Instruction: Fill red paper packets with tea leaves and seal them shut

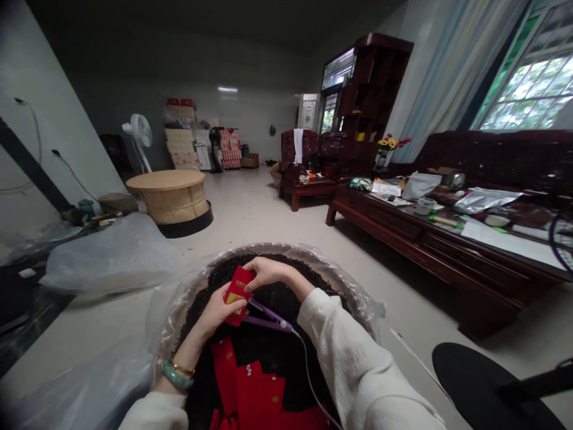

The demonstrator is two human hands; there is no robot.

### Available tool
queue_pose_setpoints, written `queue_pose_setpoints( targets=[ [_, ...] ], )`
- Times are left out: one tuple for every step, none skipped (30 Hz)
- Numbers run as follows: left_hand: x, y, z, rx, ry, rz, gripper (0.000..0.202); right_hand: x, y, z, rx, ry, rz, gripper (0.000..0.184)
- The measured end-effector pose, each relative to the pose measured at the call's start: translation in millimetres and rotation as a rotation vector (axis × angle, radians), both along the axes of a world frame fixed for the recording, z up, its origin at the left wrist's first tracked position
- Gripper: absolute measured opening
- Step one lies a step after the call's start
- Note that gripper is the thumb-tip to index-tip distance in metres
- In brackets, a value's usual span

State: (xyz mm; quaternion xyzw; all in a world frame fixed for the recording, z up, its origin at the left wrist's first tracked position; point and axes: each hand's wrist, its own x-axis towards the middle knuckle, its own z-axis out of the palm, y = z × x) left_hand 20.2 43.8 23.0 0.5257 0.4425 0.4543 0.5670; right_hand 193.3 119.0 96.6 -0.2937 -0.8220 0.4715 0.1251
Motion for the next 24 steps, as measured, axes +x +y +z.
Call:
queue_pose_setpoints(
  targets=[
    [0.3, 0.3, 0.2, -0.003, 0.008, -0.007, 0.046, -0.2, -0.5, -0.6, 0.005, -0.014, -0.018, 0.027],
    [0.8, 0.5, 0.4, -0.006, 0.013, -0.015, 0.045, -0.2, -0.8, -1.0, 0.011, -0.031, -0.032, 0.025],
    [1.2, 0.6, 0.6, -0.009, 0.015, -0.022, 0.045, 0.1, -1.0, -1.2, 0.014, -0.043, -0.041, 0.023],
    [1.7, 0.8, 0.7, -0.008, 0.016, -0.025, 0.044, 0.6, -1.1, -1.3, 0.011, -0.042, -0.044, 0.022],
    [2.1, 0.9, 0.9, -0.002, 0.017, -0.023, 0.044, 1.2, -1.0, -1.3, 0.000, -0.028, -0.038, 0.022],
    [2.6, 0.9, 1.0, 0.004, 0.018, -0.018, 0.043, 1.7, -0.9, -1.4, -0.015, -0.007, -0.029, 0.023],
    [3.0, 1.0, 1.3, 0.010, 0.021, -0.011, 0.041, 2.1, -0.8, -1.6, -0.033, 0.011, -0.017, 0.025],
    [3.4, 1.0, 1.6, 0.017, 0.028, -0.006, 0.040, 2.4, -0.7, -2.0, -0.052, 0.020, -0.005, 0.027],
    [3.8, 0.8, 2.1, 0.023, 0.038, -0.002, 0.038, 2.5, -0.5, -2.5, -0.067, 0.019, 0.002, 0.028],
    [4.3, 0.6, 2.7, 0.027, 0.045, -0.002, 0.037, 2.5, -0.3, -3.2, -0.079, 0.013, 0.001, 0.029],
    [4.7, 0.3, 3.3, 0.028, 0.048, -0.007, 0.036, 2.4, 0.2, -3.9, -0.091, 0.007, -0.009, 0.030],
    [5.0, 0.1, 3.9, 0.027, 0.046, -0.015, 0.036, 2.4, 0.9, -4.5, -0.101, 0.007, -0.023, 0.030],
    [5.2, -0.2, 4.2, 0.025, 0.038, -0.021, 0.037, 2.5, 2.0, -5.0, -0.111, 0.012, -0.038, 0.030],
    [5.2, -0.3, 4.3, 0.021, 0.027, -0.025, 0.038, 2.8, 3.4, -5.2, -0.115, 0.021, -0.056, 0.030],
    [4.9, -0.3, 4.2, 0.016, 0.015, -0.026, 0.039, 3.5, 5.2, -5.2, -0.118, 0.032, -0.074, 0.030],
    [4.3, -0.2, 3.7, 0.012, 0.005, -0.025, 0.041, 4.4, 7.3, -4.9, -0.120, 0.043, -0.092, 0.030],
    [3.6, 0.1, 2.9, 0.007, -0.001, -0.024, 0.042, 5.7, 9.5, -4.5, -0.121, 0.056, -0.114, 0.029],
    [2.6, 0.4, 2.0, 0.000, -0.008, -0.023, 0.044, 7.3, 11.9, -4.0, -0.126, 0.074, -0.141, 0.029],
    [1.6, 0.8, 0.9, -0.006, -0.015, -0.023, 0.045, 9.1, 14.4, -3.7, -0.137, 0.099, -0.171, 0.029],
    [0.7, 1.3, -0.2, -0.011, -0.024, -0.020, 0.046, 11.2, 16.9, -3.7, -0.151, 0.132, -0.206, 0.030],
    [-0.1, 1.7, -1.3, -0.015, -0.033, -0.016, 0.047, 13.5, 19.4, -4.0, -0.161, 0.169, -0.246, 0.031],
    [-0.7, 2.0, -2.4, -0.018, -0.040, -0.010, 0.048, 16.1, 22.0, -4.9, -0.166, 0.208, -0.292, 0.032],
    [-1.2, 2.3, -3.4, -0.022, -0.047, -0.001, 0.049, 18.9, 24.6, -6.1, -0.164, 0.247, -0.345, 0.033],
    [-1.5, 2.6, -4.5, -0.027, -0.054, 0.007, 0.050, 22.0, 27.3, -7.6, -0.154, 0.286, -0.404, 0.033]
  ],
)
